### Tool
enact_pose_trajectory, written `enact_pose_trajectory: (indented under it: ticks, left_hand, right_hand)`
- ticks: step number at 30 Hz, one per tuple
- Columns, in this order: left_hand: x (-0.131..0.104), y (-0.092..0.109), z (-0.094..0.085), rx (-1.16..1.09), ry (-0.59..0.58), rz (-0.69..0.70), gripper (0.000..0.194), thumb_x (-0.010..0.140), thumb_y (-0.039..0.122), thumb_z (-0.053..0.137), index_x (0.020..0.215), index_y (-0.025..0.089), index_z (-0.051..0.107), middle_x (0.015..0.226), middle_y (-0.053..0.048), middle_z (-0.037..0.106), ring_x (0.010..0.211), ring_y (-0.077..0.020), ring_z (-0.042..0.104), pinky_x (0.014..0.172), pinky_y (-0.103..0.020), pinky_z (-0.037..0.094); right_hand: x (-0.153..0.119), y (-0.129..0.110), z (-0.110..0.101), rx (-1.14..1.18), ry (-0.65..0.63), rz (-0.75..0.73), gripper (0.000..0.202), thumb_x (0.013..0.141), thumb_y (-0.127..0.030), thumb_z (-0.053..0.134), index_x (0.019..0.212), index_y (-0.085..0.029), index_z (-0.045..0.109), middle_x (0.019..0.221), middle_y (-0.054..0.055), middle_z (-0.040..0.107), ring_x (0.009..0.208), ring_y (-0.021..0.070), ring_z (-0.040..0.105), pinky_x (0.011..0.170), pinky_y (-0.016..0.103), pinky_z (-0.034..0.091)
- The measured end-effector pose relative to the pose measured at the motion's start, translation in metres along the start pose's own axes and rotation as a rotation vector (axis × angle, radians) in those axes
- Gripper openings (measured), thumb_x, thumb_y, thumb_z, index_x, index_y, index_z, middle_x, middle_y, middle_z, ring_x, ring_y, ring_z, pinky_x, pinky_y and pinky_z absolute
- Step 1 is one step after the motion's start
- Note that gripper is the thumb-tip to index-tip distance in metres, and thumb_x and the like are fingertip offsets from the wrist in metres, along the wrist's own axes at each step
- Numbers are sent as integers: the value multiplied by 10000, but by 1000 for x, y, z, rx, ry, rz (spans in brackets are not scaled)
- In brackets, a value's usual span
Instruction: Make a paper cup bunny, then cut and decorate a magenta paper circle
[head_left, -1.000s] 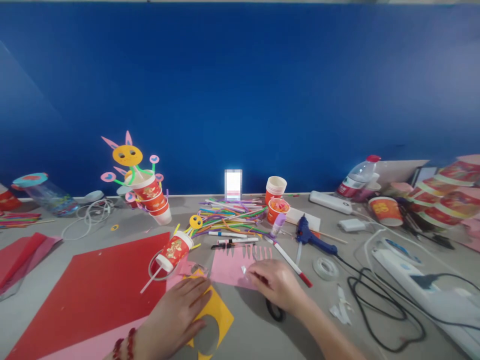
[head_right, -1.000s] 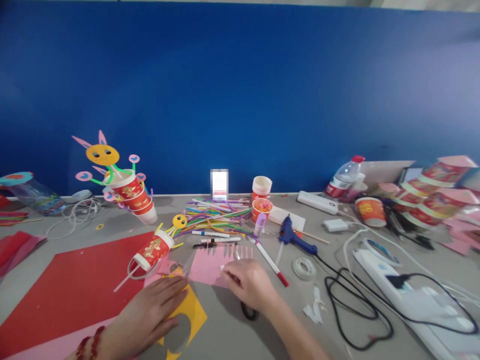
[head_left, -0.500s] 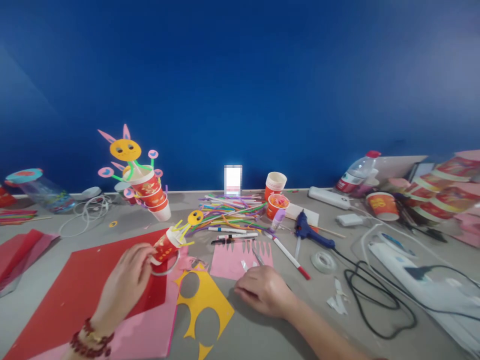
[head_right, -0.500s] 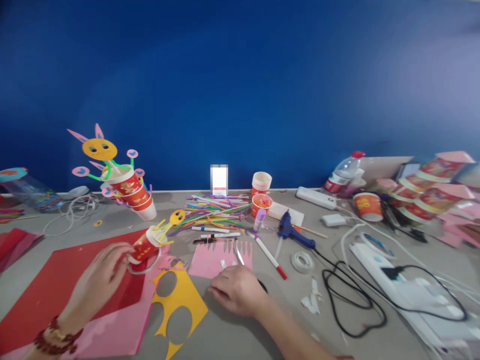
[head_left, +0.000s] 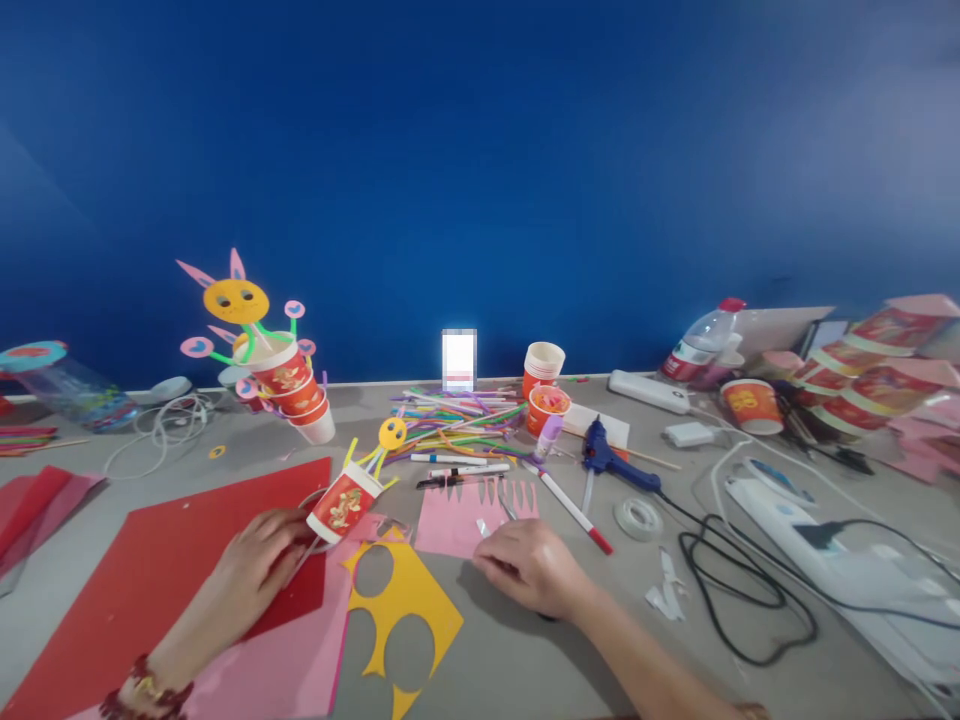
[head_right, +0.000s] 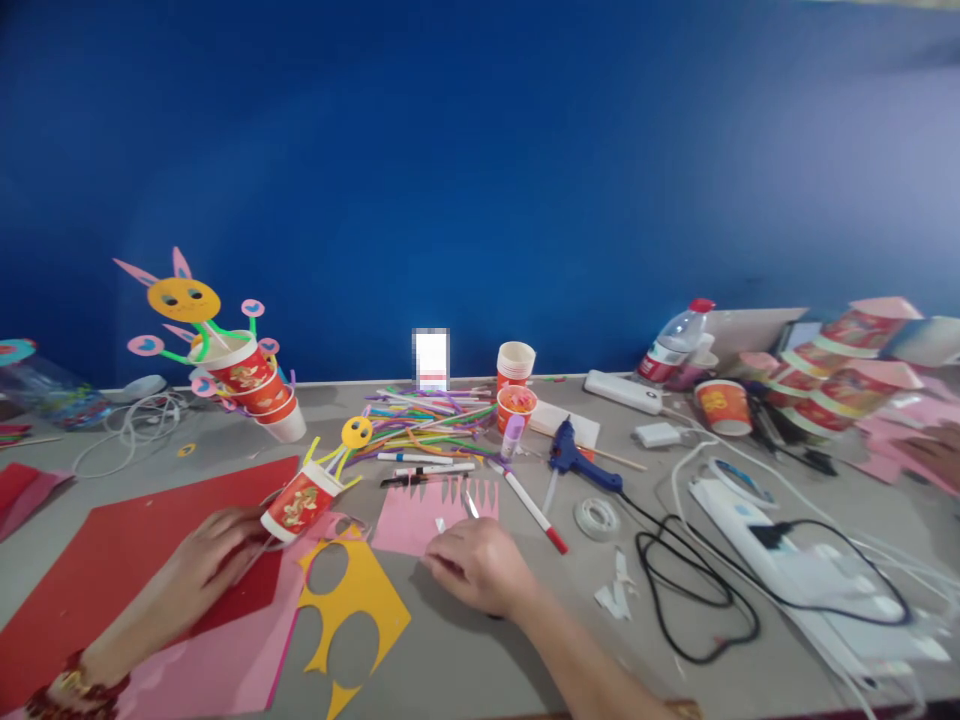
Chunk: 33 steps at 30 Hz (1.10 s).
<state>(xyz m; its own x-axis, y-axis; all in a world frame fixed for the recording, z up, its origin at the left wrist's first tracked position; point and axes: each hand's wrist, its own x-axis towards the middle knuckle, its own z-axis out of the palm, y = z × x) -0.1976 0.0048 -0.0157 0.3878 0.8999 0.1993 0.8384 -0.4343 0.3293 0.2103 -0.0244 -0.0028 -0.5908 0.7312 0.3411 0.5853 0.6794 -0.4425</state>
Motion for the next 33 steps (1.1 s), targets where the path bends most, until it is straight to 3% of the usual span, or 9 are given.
enact_pose_trajectory:
  ticks: [3, 8, 10, 15, 18, 20, 24, 28, 33]
  left_hand:
    - [-1, 2, -3, 13, -38, 51, 259, 944, 392, 455, 1060, 281, 658, 1210, -57, 644, 1155, -254, 589, 970, -395, 506]
    - [-2, 11, -8, -92, 3, -38, 282, 912, 444, 511, 1087, 283, 662, 1165, -57, 688, 1105, -279, 637, 940, -389, 529]
    - [-2, 19, -20, -248, -88, -92, 277, 911, 432, 524, 1109, 278, 642, 1075, -45, 712, 991, -250, 676, 853, -332, 560]
    - [-11, 31, -53, -537, -414, -138, 297, 952, 431, 442, 862, 238, 649, 727, -2, 656, 672, -184, 639, 648, -273, 553]
    - [-21, 38, -56, -575, -241, -148, 233, 870, 453, 568, 857, 252, 685, 792, -17, 700, 703, -214, 665, 619, -298, 572]
    - [-20, 53, -51, -575, -27, -77, 190, 832, 427, 631, 917, 271, 698, 943, -26, 730, 873, -258, 688, 716, -340, 590]
    - [12, 111, -31, -490, -116, 185, 118, 905, 300, 589, 914, 229, 684, 949, -34, 724, 951, -229, 657, 960, -393, 494]
    - [51, 158, -5, -572, -118, 319, 121, 952, 281, 533, 918, 208, 623, 850, -24, 675, 847, -178, 614, 822, -298, 489]
    - [67, 173, 27, -548, -73, 387, 102, 966, 234, 497, 942, 202, 591, 869, -37, 632, 848, -176, 575, 755, -278, 435]
  right_hand:
    - [1, -2, 0, 20, 8, 5, 323, 992, -309, 413, 895, -221, 708, 764, 45, 755, 702, 165, 693, 654, 255, 467]
    - [1, -3, 0, 22, -15, 4, 365, 1006, -332, 385, 890, -221, 712, 750, 47, 751, 697, 167, 688, 651, 255, 466]
    - [0, -2, 0, 8, -29, 1, 371, 1007, -328, 375, 897, -217, 712, 758, 51, 751, 707, 170, 688, 653, 256, 465]
    - [0, -1, 0, -13, -37, 8, 358, 1002, -317, 377, 896, -210, 702, 765, 57, 746, 707, 180, 681, 648, 265, 456]
    - [0, -3, 0, 52, -17, 17, 346, 997, -323, 391, 888, -207, 697, 757, 56, 740, 700, 180, 673, 651, 271, 459]
    - [1, -8, 0, 157, 16, 46, 306, 992, -322, 421, 905, -209, 692, 765, 49, 732, 705, 174, 667, 659, 270, 469]
    - [5, -26, -2, 481, 171, 118, 225, 946, -326, 551, 1139, -233, 618, 921, 48, 712, 710, 147, 646, 664, 254, 517]
    - [9, -39, 5, 650, 363, 164, 351, 898, -312, 634, 1230, -245, 540, 1029, 73, 652, 816, 175, 669, 732, 287, 566]
    - [5, -29, 20, 677, 560, 262, 289, 879, -234, 654, 1140, -268, 537, 1010, 44, 610, 798, 161, 665, 714, 270, 573]
